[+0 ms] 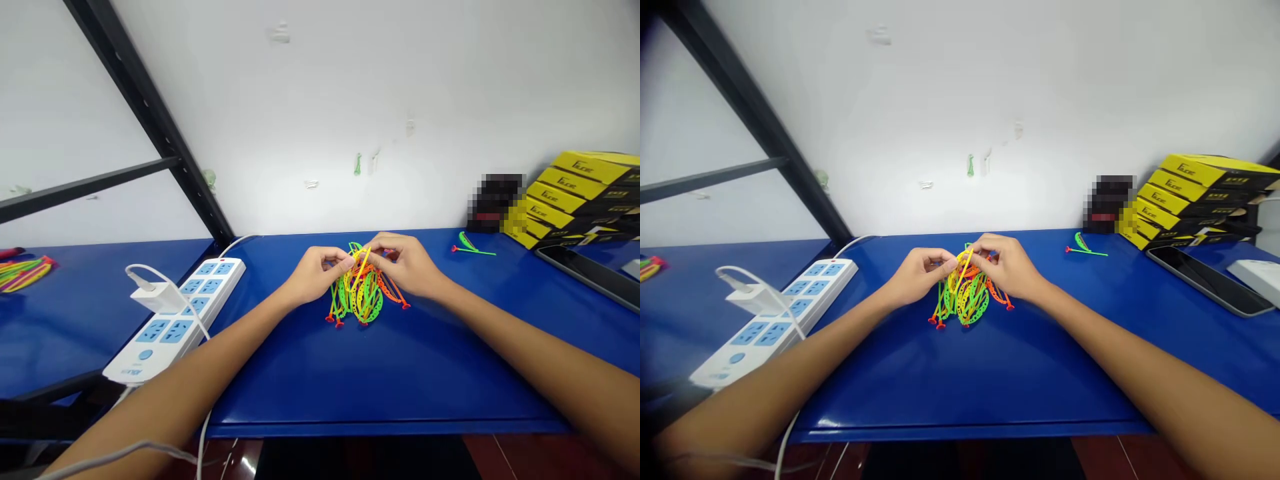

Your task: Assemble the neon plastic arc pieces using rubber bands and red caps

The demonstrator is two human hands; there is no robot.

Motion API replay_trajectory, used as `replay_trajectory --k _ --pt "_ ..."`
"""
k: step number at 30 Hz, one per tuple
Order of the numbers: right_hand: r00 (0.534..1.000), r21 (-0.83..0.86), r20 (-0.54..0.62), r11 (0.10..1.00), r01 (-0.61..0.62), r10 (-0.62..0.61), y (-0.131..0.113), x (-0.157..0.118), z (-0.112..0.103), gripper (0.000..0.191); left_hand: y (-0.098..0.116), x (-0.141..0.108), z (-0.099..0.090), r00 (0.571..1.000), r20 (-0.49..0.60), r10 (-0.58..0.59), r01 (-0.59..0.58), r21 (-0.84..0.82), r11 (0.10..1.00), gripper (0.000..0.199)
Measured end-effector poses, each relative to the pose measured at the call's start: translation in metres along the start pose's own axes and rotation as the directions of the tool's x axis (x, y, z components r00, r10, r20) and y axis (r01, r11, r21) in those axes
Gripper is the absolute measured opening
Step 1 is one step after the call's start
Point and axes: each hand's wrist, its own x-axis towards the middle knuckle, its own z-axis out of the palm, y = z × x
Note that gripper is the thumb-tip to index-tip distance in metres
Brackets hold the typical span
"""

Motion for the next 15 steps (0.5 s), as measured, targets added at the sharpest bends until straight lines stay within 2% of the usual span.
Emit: replay_trajectory --k 4,9,12,15 --pt "0.993 -0.117 -0.001 0.986 0.118 -0.119 -0.003 -0.002 -0.005 0.021 0.003 0.001 -0.009 0.986 0.154 -0.064 0.091 -0.179 0.98 0.051" --pt "0.985 -0.145 -0.058 0.977 0.153 -0.163 -0.007 -0.003 -0.008 0.018 0.008 0.002 -0.016 0.962 0.253 -0.103 0.146 -0.16 0.976 0.052" --pt "0.964 -0.211 -0.132 0.956 0.202 -0.233 -0.009 -0.005 -0.006 0.017 0.004 0.003 -0.014 0.962 0.234 -0.139 0.184 -0.183 0.966 0.052" --pt "0.931 -0.24 -0.192 0.935 0.262 -0.311 -0.007 -0.005 -0.004 0.014 -0.002 0.003 -0.007 0.975 0.127 -0.184 0.213 -0.285 0.934 0.056"
